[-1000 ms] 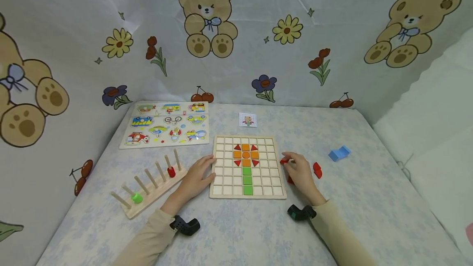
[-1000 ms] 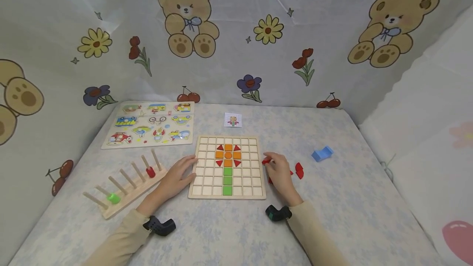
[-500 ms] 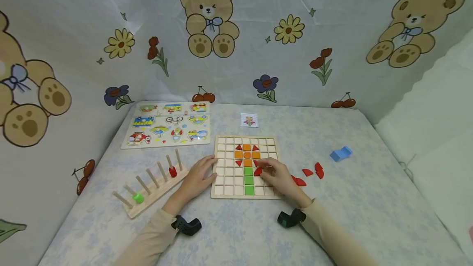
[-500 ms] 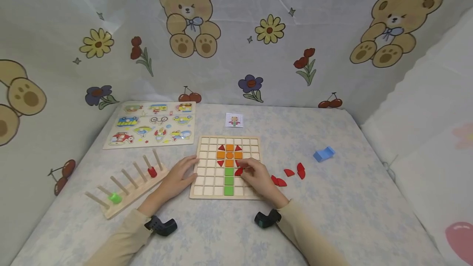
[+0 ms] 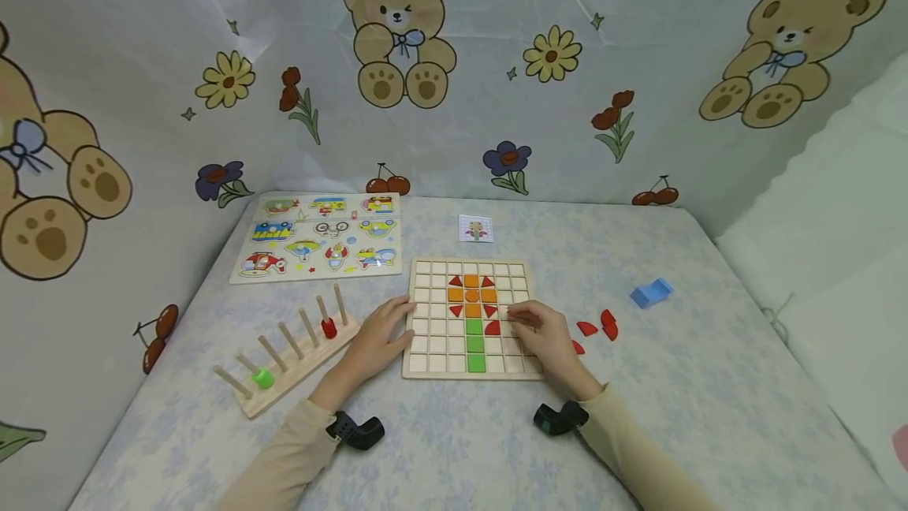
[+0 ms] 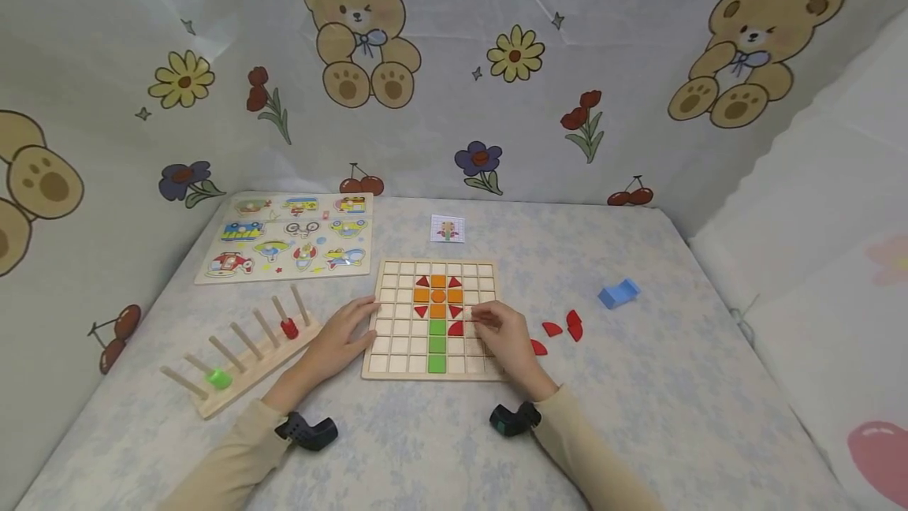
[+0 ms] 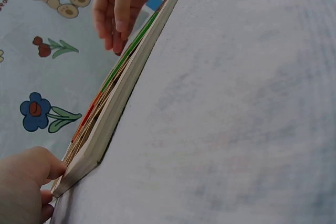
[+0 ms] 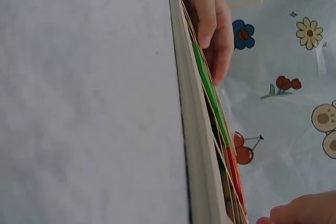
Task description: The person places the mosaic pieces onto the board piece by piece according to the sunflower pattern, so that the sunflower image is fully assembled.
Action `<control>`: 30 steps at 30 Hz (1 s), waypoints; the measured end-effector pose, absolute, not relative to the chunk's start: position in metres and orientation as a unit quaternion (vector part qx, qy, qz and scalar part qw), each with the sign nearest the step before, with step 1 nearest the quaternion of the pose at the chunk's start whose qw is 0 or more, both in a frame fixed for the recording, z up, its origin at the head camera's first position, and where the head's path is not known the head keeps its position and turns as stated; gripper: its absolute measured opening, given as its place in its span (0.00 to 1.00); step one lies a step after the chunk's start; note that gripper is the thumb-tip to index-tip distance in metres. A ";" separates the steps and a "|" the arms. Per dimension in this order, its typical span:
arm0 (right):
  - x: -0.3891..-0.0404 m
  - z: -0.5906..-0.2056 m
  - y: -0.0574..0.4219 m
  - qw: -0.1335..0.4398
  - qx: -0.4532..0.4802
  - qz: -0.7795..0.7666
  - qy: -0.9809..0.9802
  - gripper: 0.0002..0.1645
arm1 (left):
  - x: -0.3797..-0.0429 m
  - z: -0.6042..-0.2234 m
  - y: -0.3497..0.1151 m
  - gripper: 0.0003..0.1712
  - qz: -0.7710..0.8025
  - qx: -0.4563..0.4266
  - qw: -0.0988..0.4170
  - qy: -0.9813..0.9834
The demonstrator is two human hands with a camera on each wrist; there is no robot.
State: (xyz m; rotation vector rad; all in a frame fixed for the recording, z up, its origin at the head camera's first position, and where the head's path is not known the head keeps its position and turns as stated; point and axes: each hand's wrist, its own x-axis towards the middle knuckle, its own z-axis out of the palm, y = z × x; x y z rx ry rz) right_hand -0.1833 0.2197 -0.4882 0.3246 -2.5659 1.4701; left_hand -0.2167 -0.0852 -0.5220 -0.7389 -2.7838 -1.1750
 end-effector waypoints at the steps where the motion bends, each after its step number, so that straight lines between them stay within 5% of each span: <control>1: -0.183 -0.486 0.224 0.096 0.100 0.480 -0.866 0.14 | -0.217 -0.522 -0.085 0.28 -0.377 -0.237 0.015 -0.895; 6: -0.186 -0.485 0.259 0.129 0.041 0.409 -0.902 0.16 | -0.217 -0.522 -0.085 0.28 -0.379 -0.237 0.009 -0.895; 16: -0.167 -0.490 0.310 0.078 -0.035 0.341 -0.936 0.28 | -0.215 -0.521 -0.086 0.28 -0.372 -0.239 0.017 -0.897; 24: -0.172 -0.490 0.292 0.115 0.002 0.342 -0.933 0.23 | -0.216 -0.520 -0.086 0.27 -0.382 -0.240 0.015 -0.893; 30: -0.176 -0.485 0.249 0.078 0.063 0.368 -0.925 0.22 | -0.217 -0.523 -0.085 0.27 -0.382 -0.239 0.019 -0.893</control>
